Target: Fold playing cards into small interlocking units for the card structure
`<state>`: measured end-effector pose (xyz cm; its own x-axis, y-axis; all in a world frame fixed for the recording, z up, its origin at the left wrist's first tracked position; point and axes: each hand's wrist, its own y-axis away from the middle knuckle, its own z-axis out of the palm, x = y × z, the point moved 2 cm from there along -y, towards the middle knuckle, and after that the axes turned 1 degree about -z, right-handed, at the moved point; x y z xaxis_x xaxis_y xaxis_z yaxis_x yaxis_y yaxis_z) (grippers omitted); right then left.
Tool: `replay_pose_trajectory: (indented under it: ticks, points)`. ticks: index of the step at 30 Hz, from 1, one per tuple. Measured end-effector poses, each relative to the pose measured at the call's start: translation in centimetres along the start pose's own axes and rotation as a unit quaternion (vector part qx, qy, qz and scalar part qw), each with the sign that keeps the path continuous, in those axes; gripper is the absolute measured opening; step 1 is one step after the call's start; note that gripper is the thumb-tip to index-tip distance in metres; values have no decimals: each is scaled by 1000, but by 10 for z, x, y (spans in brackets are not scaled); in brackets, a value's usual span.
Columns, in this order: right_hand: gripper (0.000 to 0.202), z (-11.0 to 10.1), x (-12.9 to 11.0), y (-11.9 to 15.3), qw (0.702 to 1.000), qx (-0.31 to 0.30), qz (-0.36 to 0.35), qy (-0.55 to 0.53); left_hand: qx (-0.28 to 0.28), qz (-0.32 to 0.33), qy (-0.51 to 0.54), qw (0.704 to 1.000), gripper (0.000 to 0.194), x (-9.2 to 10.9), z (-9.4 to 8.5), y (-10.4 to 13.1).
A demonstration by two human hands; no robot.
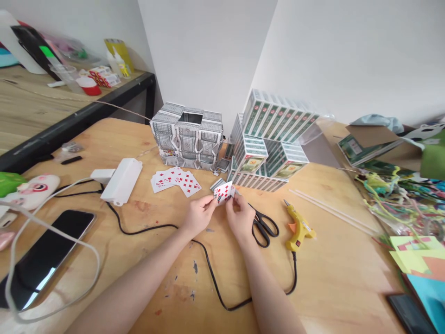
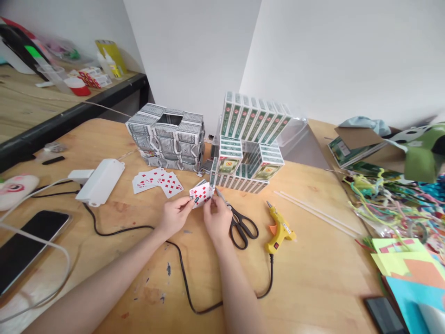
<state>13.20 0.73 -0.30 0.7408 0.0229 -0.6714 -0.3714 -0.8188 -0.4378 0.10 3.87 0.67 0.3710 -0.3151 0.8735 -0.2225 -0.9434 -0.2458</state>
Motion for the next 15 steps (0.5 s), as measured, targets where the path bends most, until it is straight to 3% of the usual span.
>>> replay_pose_trajectory:
  ticks: [3,7,15]
  points:
    - [24,-1,3,-3,997,-26,26,-61,16,5,-17,1000,27,-3,-2,-1]
    - [24,1,7,-5,997,-45,11,-56,-2,12,-14,1000,27,-3,-1,1]
    - [18,2,1,-1,993,-7,-33,112,-50,-19,47,997,29,6,2,2]
